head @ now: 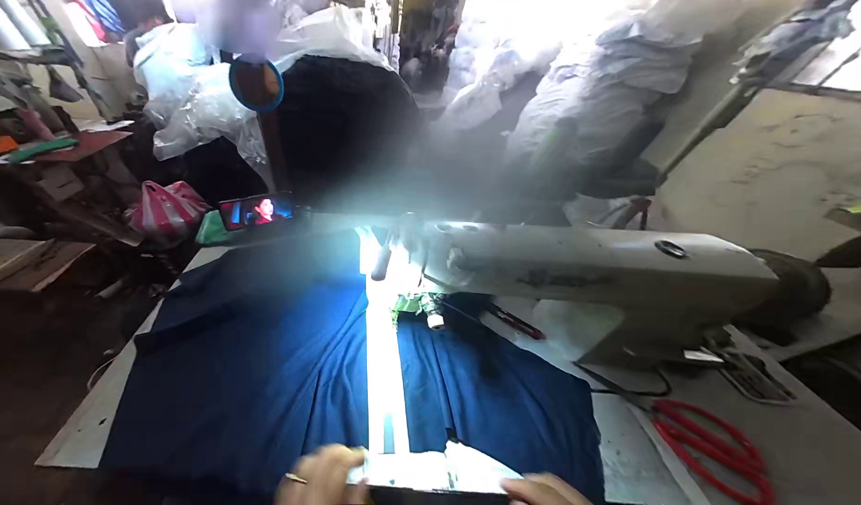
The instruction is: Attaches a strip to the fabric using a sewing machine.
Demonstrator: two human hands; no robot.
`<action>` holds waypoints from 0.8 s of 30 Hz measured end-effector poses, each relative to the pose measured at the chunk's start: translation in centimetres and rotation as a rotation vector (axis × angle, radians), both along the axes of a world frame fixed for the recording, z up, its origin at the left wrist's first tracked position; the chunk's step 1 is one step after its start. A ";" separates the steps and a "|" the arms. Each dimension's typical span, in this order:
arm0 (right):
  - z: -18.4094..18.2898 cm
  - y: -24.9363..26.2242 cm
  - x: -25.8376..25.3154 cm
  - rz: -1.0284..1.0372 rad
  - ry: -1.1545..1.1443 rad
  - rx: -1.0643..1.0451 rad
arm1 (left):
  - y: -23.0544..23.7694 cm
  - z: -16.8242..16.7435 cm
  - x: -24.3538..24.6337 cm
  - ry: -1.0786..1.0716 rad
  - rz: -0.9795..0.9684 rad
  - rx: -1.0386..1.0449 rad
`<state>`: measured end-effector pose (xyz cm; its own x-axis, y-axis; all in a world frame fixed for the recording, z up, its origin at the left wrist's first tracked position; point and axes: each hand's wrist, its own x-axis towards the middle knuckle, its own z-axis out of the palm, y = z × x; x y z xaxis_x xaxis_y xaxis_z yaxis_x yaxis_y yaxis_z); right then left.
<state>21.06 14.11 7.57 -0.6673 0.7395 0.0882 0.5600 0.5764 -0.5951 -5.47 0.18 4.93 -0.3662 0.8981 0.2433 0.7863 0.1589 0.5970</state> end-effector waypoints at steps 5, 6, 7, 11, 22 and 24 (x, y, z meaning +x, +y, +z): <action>-2.9 0.6 -7.8 0.142 0.191 0.240 | -1.0 -1.3 -9.4 0.190 0.246 -0.152; -3.5 0.9 -8.4 0.133 0.178 0.279 | -1.1 -1.6 -11.1 0.211 0.225 -0.169; -4.1 1.1 -8.8 0.129 0.160 0.320 | -1.0 -1.8 -12.6 0.229 0.204 -0.178; -5.8 1.1 -9.1 0.135 0.095 0.384 | 0.3 -1.4 -14.2 0.350 0.173 -0.073; -7.0 0.5 -8.8 0.094 0.148 0.391 | 4.1 -3.7 -4.4 0.205 -0.438 0.087; -7.1 0.5 -8.7 0.091 0.153 0.397 | 3.9 -3.7 -4.7 0.171 -0.446 0.068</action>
<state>12.36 14.59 0.45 -0.6853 0.5671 0.4569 0.4188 0.8201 -0.3898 -10.15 4.08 1.22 0.1017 0.9386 0.3298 0.8567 -0.2511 0.4506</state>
